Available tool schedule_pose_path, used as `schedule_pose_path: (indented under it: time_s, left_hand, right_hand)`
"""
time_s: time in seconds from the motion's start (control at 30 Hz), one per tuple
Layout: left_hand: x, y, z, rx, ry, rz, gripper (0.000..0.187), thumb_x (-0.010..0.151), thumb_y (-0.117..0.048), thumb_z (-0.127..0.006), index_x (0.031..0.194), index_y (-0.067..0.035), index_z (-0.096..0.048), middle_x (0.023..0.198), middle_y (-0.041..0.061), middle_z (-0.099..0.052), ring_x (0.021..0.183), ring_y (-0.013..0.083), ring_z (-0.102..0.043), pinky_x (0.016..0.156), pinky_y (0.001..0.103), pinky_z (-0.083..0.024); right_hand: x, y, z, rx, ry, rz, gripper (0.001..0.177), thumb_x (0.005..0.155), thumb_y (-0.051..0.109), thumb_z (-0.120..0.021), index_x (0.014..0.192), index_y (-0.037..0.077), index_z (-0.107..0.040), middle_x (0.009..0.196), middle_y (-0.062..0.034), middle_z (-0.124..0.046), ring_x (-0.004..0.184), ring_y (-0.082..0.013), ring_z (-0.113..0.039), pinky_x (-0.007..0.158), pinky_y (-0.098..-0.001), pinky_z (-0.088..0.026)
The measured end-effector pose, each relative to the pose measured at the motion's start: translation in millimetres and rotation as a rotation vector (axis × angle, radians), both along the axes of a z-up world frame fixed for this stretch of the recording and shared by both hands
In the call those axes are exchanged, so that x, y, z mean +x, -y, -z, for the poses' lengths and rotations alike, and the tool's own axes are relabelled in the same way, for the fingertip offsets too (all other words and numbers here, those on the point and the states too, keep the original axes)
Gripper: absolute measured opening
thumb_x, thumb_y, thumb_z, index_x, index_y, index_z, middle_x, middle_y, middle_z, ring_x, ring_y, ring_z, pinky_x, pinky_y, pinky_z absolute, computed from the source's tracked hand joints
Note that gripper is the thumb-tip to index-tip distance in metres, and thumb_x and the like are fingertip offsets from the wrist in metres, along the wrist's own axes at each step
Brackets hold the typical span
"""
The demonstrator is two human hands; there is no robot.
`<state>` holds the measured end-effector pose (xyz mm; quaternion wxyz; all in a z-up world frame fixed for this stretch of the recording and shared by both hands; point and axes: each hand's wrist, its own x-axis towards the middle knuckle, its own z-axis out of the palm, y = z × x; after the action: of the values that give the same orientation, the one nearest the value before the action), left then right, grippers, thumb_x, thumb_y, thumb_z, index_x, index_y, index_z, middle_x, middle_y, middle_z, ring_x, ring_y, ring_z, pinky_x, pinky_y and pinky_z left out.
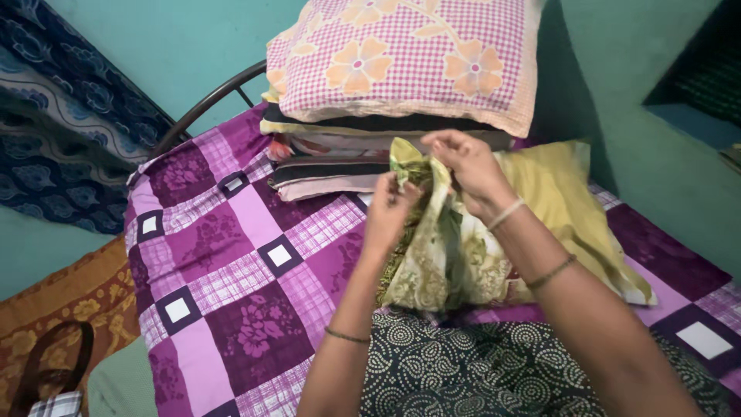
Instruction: The person folds a pink checkered pillowcase and places it on a stack of linens. Then, the person takes a green patterned pillow, inserts it into a yellow floral pillowcase, and folds the covered pillow neatly before placing it on the stack.
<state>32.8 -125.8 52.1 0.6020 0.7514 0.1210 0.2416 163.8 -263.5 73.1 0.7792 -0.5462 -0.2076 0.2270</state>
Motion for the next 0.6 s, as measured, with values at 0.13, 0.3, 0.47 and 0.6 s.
schedule_pose_path:
  time_s: [0.13, 0.3, 0.47, 0.6]
  left_hand:
    - [-6.2, -8.5, 51.7, 0.537, 0.111, -0.193, 0.048, 0.084, -0.036, -0.079, 0.113, 0.001, -0.071, 0.089, 0.015, -0.072, 0.077, 0.0259, -0.069, 0.069, 0.036, -0.052]
    - [2.9, -111.5, 150.9, -0.112, 0.088, -0.44, 0.024, 0.096, -0.02, -0.066, 0.097, 0.002, -0.076, 0.082, 0.008, -0.072, 0.072, 0.0178, -0.06, 0.067, 0.038, -0.051]
    - [-28.7, -133.4, 222.1, 0.029, -0.817, -0.078, 0.044, 0.092, -0.043, -0.074, 0.093, 0.0, -0.076, 0.088, 0.009, -0.07, 0.073, 0.0177, -0.061, 0.075, 0.039, -0.051]
    - [-25.0, -109.6, 203.9, 0.546, -1.069, 0.281, 0.048, 0.098, -0.047, -0.072, 0.102, 0.0, -0.07, 0.092, 0.018, -0.071, 0.07, 0.0189, -0.058, 0.078, 0.038, -0.054]
  right_hand:
    - [1.3, -38.8, -10.8, 0.046, -0.049, -0.053, 0.028, 0.103, 0.009, -0.063, 0.13, 0.003, -0.065, 0.088, -0.0033, -0.066, 0.07, -0.009, -0.061, 0.06, -0.0246, -0.052]
    - [1.7, -46.7, 19.1, -0.15, -0.005, -0.151, 0.065, 0.087, 0.001, -0.069, 0.146, 0.009, -0.044, 0.125, -0.009, -0.069, 0.112, -0.0184, -0.067, 0.097, -0.0314, -0.056]
    - [-15.3, -11.8, 68.7, -0.547, -0.019, -0.197, 0.069, 0.086, 0.01, -0.072, 0.15, 0.012, -0.045, 0.14, -0.015, -0.06, 0.129, -0.0247, -0.059, 0.109, -0.0368, -0.051]
    - [-48.1, 15.7, 108.0, -0.845, 0.07, -0.359, 0.08, 0.084, 0.025, -0.076, 0.153, 0.013, -0.036, 0.158, -0.0119, -0.042, 0.147, -0.0275, -0.041, 0.123, -0.04, -0.032]
